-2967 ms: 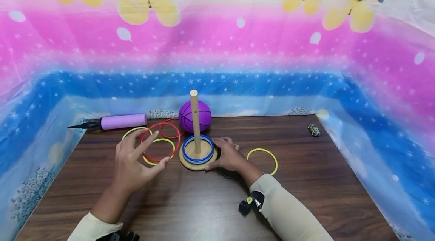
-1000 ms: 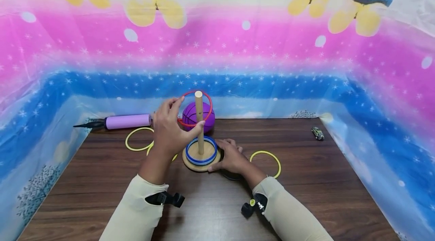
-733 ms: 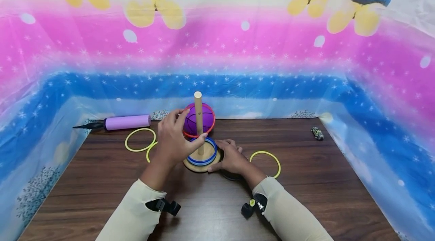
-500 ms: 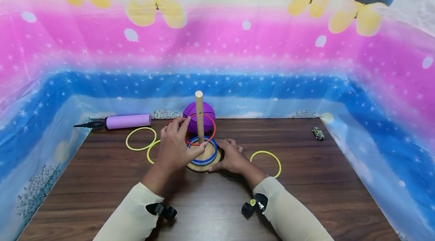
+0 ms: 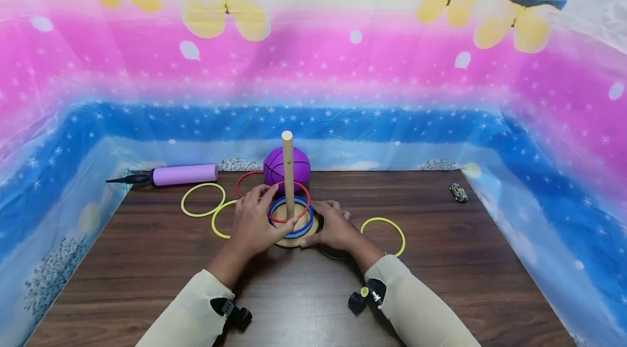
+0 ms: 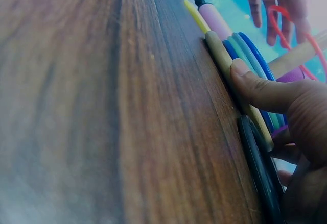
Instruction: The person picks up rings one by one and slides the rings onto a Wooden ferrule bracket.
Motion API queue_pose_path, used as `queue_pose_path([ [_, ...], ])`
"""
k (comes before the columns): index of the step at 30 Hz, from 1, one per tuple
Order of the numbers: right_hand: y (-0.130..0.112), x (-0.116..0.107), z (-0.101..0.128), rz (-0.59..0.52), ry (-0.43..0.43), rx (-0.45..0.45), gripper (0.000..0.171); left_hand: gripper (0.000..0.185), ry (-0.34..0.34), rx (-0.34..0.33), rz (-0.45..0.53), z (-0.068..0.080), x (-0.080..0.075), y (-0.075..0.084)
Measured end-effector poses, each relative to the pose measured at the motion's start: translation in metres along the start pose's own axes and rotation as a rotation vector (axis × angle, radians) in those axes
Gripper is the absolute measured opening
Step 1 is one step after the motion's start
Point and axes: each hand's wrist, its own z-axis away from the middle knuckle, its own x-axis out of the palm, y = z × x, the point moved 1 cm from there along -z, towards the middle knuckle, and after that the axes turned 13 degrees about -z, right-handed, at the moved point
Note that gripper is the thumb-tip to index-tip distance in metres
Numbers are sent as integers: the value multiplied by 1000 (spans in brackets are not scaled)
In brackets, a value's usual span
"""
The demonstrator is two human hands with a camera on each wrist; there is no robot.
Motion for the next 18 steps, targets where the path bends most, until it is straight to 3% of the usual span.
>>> queue_pose_path([
  [18, 0, -1, 0, -11, -14, -41, 109, 85, -77, -7, 3, 9, 15, -3],
])
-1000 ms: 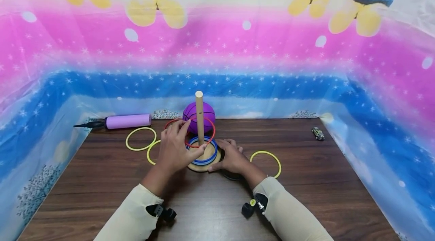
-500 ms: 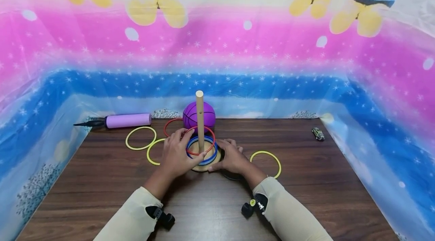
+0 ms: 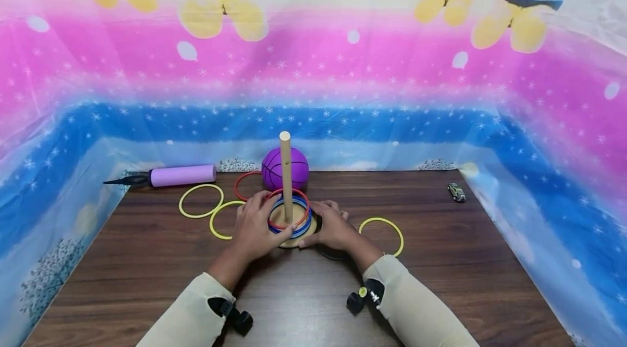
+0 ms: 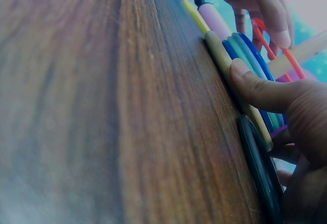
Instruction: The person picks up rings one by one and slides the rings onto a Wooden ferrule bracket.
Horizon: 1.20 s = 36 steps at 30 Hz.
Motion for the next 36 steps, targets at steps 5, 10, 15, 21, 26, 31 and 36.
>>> queue_pose_path([
  [5, -1, 0, 1, -15, 0, 6, 107, 83, -2, 3, 10, 2, 2, -1],
  [10, -3, 0, 0, -10, -5, 6, 106, 81, 2, 14, 11, 3, 5, -2],
  [15, -4, -2, 0, -8, -7, 5, 106, 81, -10, 7, 18, 2, 7, -1],
  [21, -1, -1, 0, -2, -5, 4, 106, 82, -40, -6, 25, 1, 10, -2],
  [26, 0, -1, 0, -10, -7, -3, 105, 83, -62, -15, 40, 1, 12, -2],
  [31, 0, -1, 1, -12, -9, -7, 103, 83, -54, -12, 48, 1, 13, -3],
  [36, -1, -2, 1, -14, -8, -9, 103, 83, -42, -3, 48, 2, 14, -2],
])
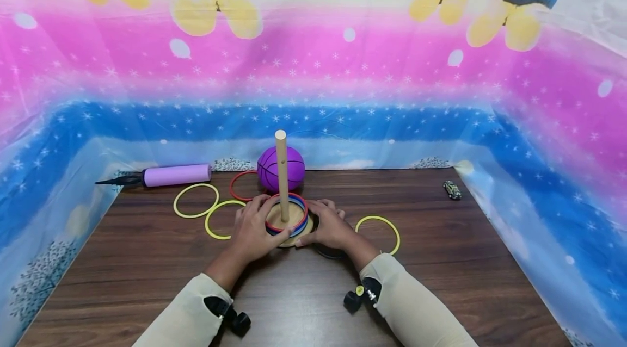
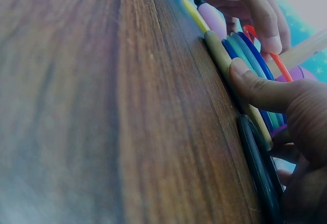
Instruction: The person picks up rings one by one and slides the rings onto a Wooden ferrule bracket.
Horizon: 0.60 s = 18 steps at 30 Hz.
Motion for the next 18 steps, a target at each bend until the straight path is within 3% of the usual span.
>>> queue_pose_path([
  [18, 2, 1, -1, 27, 5, 9, 106, 85, -21, 8, 4, 0, 2, -3],
])
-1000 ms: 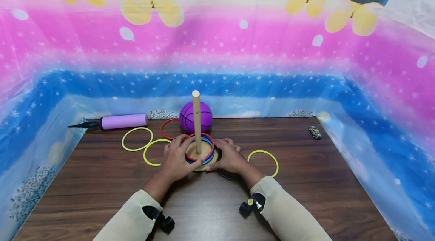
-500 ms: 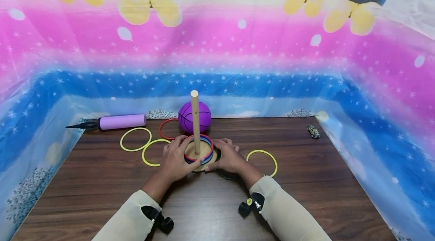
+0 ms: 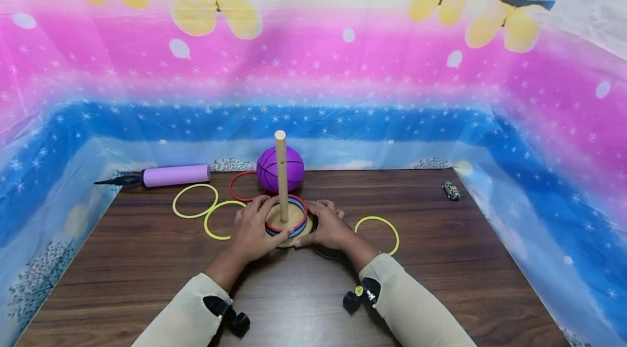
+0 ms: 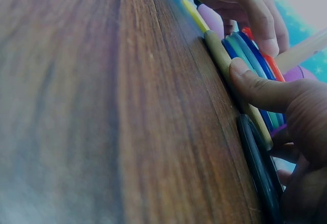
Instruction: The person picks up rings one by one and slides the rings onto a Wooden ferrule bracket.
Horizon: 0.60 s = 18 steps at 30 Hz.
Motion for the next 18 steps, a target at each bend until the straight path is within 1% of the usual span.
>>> queue_pose_path([
  [11, -1, -1, 0, -13, -5, -5, 107, 88, -20, -25, 6, 1, -1, 0],
  [14, -1, 0, 0, -11, -6, -4, 107, 88, -8, -28, -3, 1, -3, -1],
  [18, -1, 0, 0, -4, -4, 0, 107, 87, 32, -26, -25, 1, -7, -5],
])
